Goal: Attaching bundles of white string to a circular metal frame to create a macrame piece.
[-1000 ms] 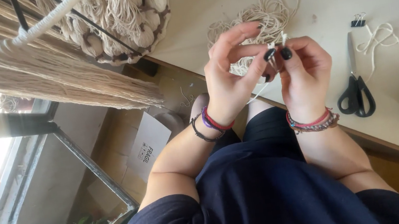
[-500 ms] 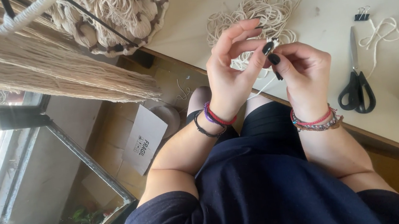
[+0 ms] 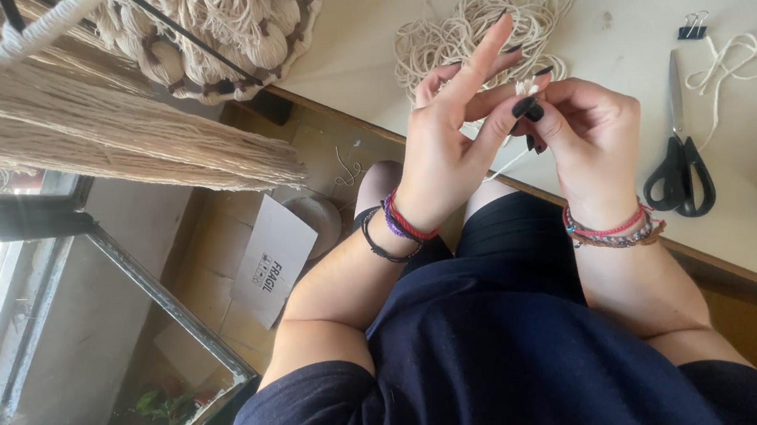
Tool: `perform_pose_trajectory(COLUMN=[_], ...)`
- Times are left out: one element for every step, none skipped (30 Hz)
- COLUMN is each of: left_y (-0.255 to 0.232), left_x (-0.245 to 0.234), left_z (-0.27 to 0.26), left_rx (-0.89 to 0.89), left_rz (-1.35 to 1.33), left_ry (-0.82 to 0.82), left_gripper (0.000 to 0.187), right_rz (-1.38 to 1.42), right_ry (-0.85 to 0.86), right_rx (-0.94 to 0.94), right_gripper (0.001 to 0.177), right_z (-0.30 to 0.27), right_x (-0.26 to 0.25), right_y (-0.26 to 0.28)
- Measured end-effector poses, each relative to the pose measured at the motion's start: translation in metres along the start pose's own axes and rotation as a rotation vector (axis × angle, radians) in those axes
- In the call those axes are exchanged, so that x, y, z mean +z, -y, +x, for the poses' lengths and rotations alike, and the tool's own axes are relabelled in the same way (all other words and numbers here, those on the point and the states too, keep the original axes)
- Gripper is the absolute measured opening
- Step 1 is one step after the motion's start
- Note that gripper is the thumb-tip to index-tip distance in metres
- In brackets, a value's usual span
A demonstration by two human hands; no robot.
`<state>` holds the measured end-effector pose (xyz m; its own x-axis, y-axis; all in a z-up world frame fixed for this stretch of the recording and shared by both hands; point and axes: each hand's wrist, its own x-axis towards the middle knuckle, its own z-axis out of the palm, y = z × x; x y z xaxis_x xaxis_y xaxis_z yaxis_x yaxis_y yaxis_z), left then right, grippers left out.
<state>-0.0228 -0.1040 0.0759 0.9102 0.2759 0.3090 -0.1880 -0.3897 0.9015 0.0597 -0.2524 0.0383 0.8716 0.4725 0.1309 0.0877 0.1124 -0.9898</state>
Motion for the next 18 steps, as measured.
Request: perform_pose_trajectory(left_y=[0.001,0.000,-0.001,-0.002,0.000,0.002,0.003,0.003,0.003,0.004,0.008,0.013,0.017,0.021,0.026,0.030,0.041,0.053], left_x=[0.000,0.001,0.002,0.002,0.004,0.005,0.007,0.008,0.009,0.010,0.006,0.001,-0.003,-0.004,-0.006,-0.007,-0.003,0.001], left_z=[0.000,0.000,0.000,0.001,0.001,0.001,0.001,0.003,0.004,0.006,0.009,0.011,0.014,0.018,0.022,0.028,0.031,0.034], left_rx=[0.017,0.016,-0.007,-0.028,-0.027,-0.033,-0.039,-0.037,-0.024,-0.012,-0.010,0.024,0.058,0.060,0.133,0.212,0.217,0.236], left_rz=[0.006,0.006,-0.007,-0.020,-0.019,-0.056,-0.093,-0.093,-0.105,-0.118,-0.119,-0.196,-0.273,-0.275,-0.365,-0.454,-0.454,-0.333], left_ry=[0.014,0.016,-0.011,-0.039,-0.039,-0.072,-0.105,-0.106,-0.109,-0.111,-0.110,-0.021,0.069,0.069,0.250,0.433,0.435,0.559], left_gripper=[0.058,0.058,0.057,0.055,0.055,0.056,0.058,0.058,0.054,0.051,0.051,0.048,0.046,0.046,0.048,0.058,0.058,0.055], right_rz=[0.005,0.005,-0.007,-0.018,-0.018,-0.106,-0.194,-0.195,-0.269,-0.343,-0.345,-0.303,-0.262,-0.264,-0.143,-0.023,-0.025,0.111], right_ry=[-0.007,-0.009,-0.015,-0.020,-0.021,0.016,0.053,0.054,0.087,0.120,0.118,0.118,0.118,0.118,0.089,0.058,0.056,0.019], right_rx=[0.003,0.003,0.019,0.033,0.032,-0.006,-0.045,-0.047,-0.077,-0.106,-0.107,-0.110,-0.112,-0.114,-0.120,-0.130,-0.135,-0.059], right_gripper=[0.022,0.022,0.020,0.018,0.018,0.012,0.008,0.008,0.007,0.008,0.008,0.012,0.019,0.019,0.022,0.027,0.027,0.023], right_z=[0.000,-0.001,-0.001,-0.001,-0.001,-0.001,-0.001,0.000,0.000,0.000,0.000,0.000,0.000,0.001,0.002,0.004,0.006,0.007], right_x=[-0.002,-0.002,-0.002,-0.002,-0.002,-0.002,-0.002,-0.003,-0.003,-0.004,-0.006,-0.007,-0.009,-0.010,-0.010,-0.011,-0.017,-0.024], right_y=[-0.002,-0.002,-0.001,-0.001,0.001,0.003,0.006,0.007,0.008,0.009,0.010,0.011,0.012,0.013,0.015,0.017,0.015,0.013])
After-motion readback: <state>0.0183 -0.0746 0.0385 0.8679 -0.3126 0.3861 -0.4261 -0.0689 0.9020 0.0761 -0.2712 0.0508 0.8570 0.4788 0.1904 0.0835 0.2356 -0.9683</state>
